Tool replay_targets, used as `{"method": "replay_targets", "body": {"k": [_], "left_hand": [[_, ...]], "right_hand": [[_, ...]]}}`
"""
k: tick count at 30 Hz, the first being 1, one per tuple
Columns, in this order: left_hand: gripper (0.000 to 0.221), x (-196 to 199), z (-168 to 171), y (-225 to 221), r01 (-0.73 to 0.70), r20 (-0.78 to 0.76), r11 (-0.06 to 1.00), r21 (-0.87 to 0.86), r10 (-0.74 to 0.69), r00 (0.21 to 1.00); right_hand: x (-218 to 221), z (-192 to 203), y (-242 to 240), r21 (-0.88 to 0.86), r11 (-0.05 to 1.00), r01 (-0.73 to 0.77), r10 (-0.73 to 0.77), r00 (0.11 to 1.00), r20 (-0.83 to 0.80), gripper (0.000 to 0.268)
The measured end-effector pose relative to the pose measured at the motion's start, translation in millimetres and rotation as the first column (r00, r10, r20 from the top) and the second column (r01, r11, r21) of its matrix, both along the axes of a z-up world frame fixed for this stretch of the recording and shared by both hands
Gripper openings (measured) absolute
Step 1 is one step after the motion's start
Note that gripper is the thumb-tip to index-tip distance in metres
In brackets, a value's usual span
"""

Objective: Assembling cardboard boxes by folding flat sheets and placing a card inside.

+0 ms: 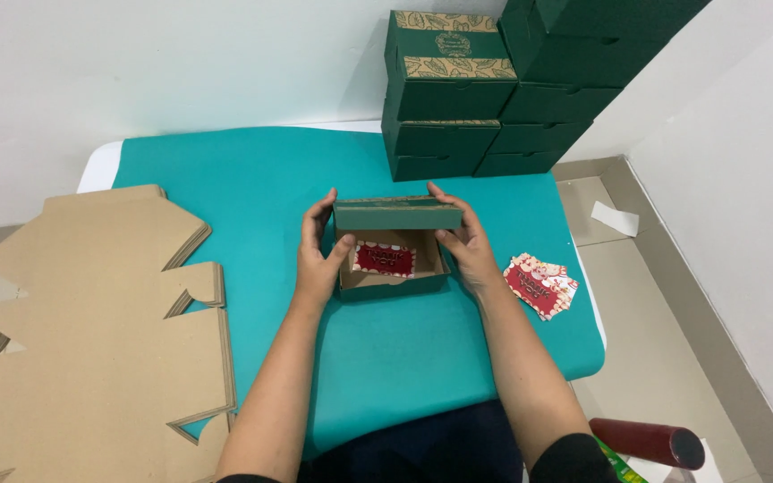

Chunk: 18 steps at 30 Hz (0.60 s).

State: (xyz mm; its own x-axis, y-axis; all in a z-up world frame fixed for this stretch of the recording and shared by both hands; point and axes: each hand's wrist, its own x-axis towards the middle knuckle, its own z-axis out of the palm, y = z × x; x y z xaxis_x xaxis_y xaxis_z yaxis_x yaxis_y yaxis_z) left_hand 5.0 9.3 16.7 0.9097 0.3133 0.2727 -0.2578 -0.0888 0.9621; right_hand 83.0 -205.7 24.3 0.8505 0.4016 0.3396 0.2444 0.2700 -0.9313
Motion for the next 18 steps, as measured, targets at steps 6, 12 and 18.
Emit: {"method": "replay_targets", "body": {"k": [6, 12, 18], "left_hand": [[0.065, -1.5, 3.2, 0.3, 0.002, -0.005, 1.000, 0.016, -0.002, 1.000], [0.064, -1.0, 1.3, 1.6, 0.016, 0.002, 1.000, 0.008, -0.016, 1.000], [0.061, -3.1, 3.6, 3.0, 0.052, 0.032, 0.999, 0.007, -0.052, 0.998]], "right_hand": [[-0.8, -0.5, 1.3, 0.003, 1.000, -0.003, 0.003, 1.000, -0.005, 0.039], [0.6, -1.5, -0.3, -0.022, 1.000, -0.011, 0.010, 1.000, -0.029, 0.040], [4.5, -4.8, -1.5, -0.039, 0.999, -0.021, 0.021, 1.000, -0.012, 0.039]]}}
